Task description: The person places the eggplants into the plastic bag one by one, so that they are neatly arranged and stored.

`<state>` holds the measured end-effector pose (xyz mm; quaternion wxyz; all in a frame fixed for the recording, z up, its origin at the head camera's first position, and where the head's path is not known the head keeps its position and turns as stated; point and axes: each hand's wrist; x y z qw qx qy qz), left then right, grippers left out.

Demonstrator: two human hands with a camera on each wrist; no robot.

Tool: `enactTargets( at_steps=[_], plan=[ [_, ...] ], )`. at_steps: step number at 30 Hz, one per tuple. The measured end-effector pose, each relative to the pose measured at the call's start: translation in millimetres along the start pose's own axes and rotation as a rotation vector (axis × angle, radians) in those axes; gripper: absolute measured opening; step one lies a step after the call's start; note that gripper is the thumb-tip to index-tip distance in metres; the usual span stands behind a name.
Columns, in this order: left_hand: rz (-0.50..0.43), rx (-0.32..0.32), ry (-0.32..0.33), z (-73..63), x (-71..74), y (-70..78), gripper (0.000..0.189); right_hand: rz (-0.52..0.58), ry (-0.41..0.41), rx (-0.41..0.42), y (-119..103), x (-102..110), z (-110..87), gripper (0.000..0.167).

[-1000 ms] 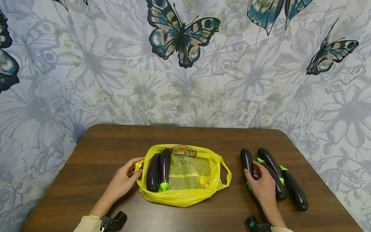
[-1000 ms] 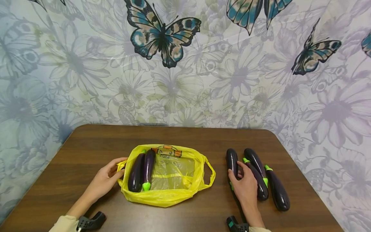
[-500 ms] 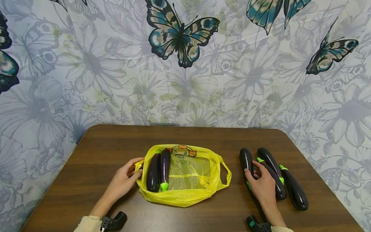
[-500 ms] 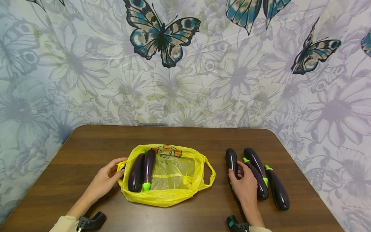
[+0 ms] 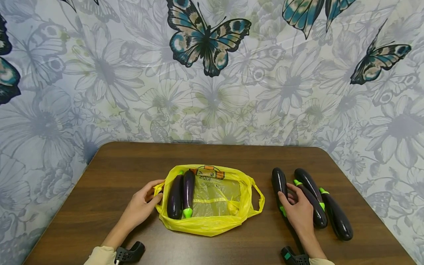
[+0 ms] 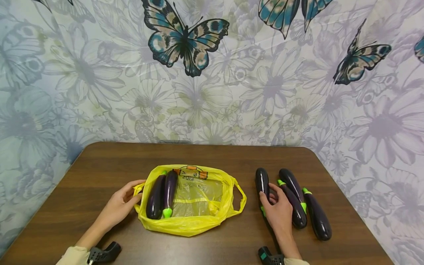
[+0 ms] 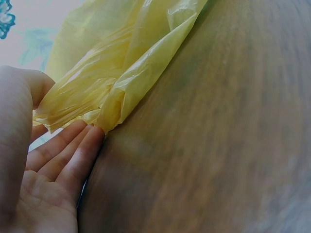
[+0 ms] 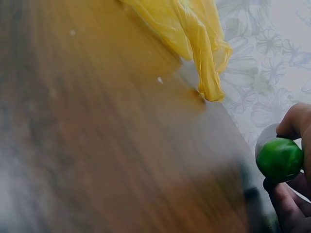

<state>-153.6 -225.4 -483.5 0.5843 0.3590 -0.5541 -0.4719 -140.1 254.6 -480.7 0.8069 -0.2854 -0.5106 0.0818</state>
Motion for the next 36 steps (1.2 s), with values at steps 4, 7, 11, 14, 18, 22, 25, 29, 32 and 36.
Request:
enactTargets(
  at_steps=[4,7,11,14,18,22,25,29,32,36],
  plan=[
    [0.001,0.003,0.001,-0.3,0.2,-0.1,0.044,0.033,0.003,0.004,-1.8,-0.8,-0.1,0.047],
    [-0.003,0.007,0.001,-0.5,0.1,-0.4,0.044,0.054,0.005,0.004,-3.6,-0.8,-0.7,0.046],
    [-0.011,0.007,0.000,-0.7,-0.1,-0.8,0.044,0.083,0.010,0.000,-6.2,-0.9,-1.5,0.046],
    [-0.009,0.004,0.001,-0.8,-0.1,-0.8,0.044,0.102,0.011,0.000,-7.6,-1.3,-2.4,0.047],
    [-0.003,0.001,0.003,-0.7,-0.1,-0.6,0.044,0.118,0.010,0.007,-9.1,-2.4,-3.9,0.047],
    [-0.002,0.003,0.003,-0.8,0.0,-0.3,0.044,0.146,0.014,0.018,-10.9,-2.9,-5.2,0.046],
    [0.000,0.007,0.002,-0.9,0.1,-0.1,0.044,0.173,0.015,0.028,-12.1,-3.3,-6.0,0.045],
    [0.001,0.009,0.004,-0.4,0.1,0.4,0.044,0.190,0.013,0.038,-12.9,-4.6,-6.7,0.044],
    [0.000,0.007,0.004,0.2,0.1,0.9,0.044,0.191,0.012,0.046,-14.0,-4.5,-7.0,0.044],
    [-0.004,0.009,0.002,0.3,0.4,1.1,0.043,0.198,0.014,0.049,-15.5,-4.2,-7.6,0.044]
  ],
)
Point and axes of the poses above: each hand's wrist, its own z-axis towards the middle knuckle, its own x-axis out of the back of the hand, y = z × x, and after that the axes turned 14 degrees about -z, right-handed
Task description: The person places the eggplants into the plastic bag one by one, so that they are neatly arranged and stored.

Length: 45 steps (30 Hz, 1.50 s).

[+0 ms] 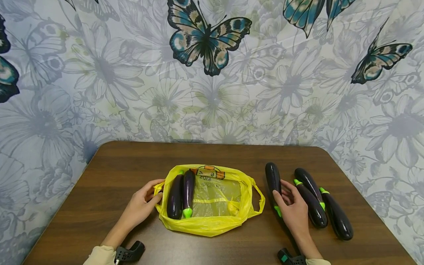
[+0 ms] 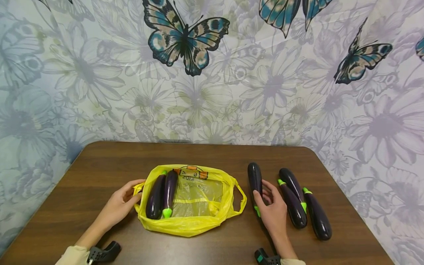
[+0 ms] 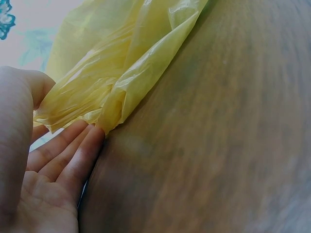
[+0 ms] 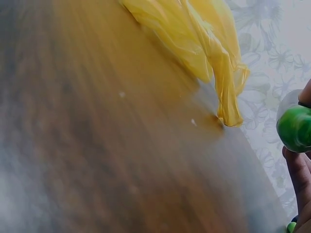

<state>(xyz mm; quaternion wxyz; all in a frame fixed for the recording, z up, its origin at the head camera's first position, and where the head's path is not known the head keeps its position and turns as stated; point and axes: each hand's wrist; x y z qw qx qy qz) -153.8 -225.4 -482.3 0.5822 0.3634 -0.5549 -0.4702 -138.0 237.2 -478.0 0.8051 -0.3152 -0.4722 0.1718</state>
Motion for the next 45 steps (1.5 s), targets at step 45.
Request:
enactTargets(
  at_steps=[45],
  plan=[
    [-0.015,0.003,-0.002,0.7,0.9,-0.3,0.043,0.028,0.026,0.160,-12.7,-8.4,-7.0,0.047]
  ],
)
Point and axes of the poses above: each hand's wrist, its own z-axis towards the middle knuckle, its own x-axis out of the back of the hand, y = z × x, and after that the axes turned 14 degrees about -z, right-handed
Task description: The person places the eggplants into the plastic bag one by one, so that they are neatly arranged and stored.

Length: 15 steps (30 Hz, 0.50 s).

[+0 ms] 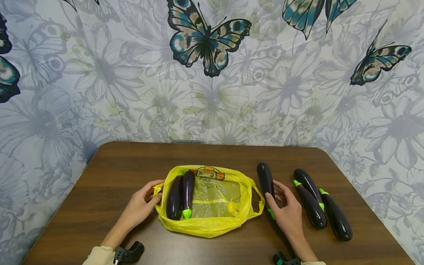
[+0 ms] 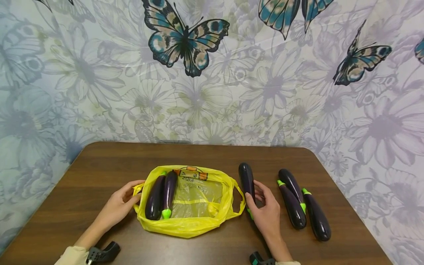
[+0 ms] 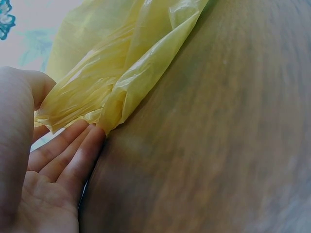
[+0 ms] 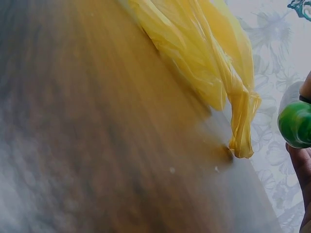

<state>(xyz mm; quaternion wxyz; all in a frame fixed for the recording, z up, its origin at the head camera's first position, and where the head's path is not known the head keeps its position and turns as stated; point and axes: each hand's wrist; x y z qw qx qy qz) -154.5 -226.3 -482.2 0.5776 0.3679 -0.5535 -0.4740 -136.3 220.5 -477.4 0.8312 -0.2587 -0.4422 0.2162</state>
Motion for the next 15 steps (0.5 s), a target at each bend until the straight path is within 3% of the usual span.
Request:
enactTargets(
  at_steps=[15],
  plan=[
    [-0.008,0.003,0.000,-0.2,-0.1,-0.3,0.042,-0.011,0.003,0.010,-2.4,0.4,-0.4,0.047]
  ],
)
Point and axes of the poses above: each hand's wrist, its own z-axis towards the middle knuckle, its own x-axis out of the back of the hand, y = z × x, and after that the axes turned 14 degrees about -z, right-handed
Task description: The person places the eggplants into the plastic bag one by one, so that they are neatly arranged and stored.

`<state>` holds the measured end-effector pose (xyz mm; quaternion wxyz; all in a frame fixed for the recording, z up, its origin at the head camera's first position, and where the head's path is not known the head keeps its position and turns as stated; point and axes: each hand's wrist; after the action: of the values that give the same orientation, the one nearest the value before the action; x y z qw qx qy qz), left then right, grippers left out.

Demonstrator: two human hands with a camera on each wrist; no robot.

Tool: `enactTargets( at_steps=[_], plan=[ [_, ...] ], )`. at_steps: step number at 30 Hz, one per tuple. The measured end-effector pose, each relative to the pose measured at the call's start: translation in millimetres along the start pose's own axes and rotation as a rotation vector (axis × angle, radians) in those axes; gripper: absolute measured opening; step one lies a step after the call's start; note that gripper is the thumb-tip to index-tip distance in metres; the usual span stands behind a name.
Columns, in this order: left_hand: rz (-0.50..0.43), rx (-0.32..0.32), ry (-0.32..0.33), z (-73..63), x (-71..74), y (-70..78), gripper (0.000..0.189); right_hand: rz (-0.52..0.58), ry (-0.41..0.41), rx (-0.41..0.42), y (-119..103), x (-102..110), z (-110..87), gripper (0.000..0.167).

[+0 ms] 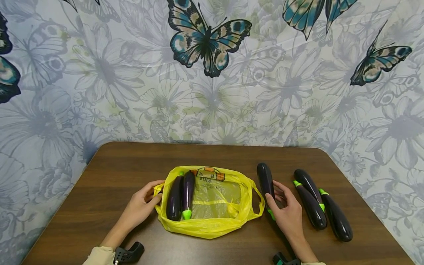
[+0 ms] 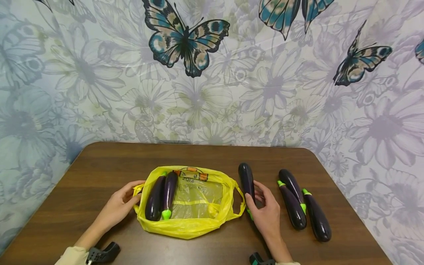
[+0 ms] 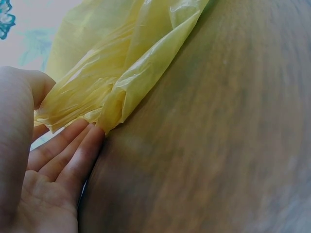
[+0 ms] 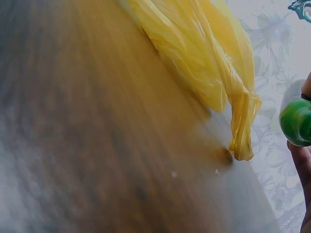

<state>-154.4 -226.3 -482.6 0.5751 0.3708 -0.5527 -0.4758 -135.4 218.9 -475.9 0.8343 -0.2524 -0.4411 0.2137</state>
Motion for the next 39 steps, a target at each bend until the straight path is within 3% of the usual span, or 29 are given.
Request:
enactTargets(
  at_steps=[27,39],
  plan=[
    [-0.003,0.016,-0.001,2.4,-0.4,1.7,0.043,0.074,-0.014,0.017,-6.4,-1.6,-4.5,0.052],
    [0.006,0.016,0.000,0.7,-0.2,0.8,0.043,0.088,-0.036,0.018,-12.6,-1.1,-5.5,0.046]
  ],
)
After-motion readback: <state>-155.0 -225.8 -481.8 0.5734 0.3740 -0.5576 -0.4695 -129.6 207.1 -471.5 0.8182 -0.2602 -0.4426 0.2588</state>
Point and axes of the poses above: each hand's wrist, its own z-axis towards the middle knuckle, its own x-axis out of the back of the hand, y = z × x, and after that the axes turned 14 degrees about -z, right-handed
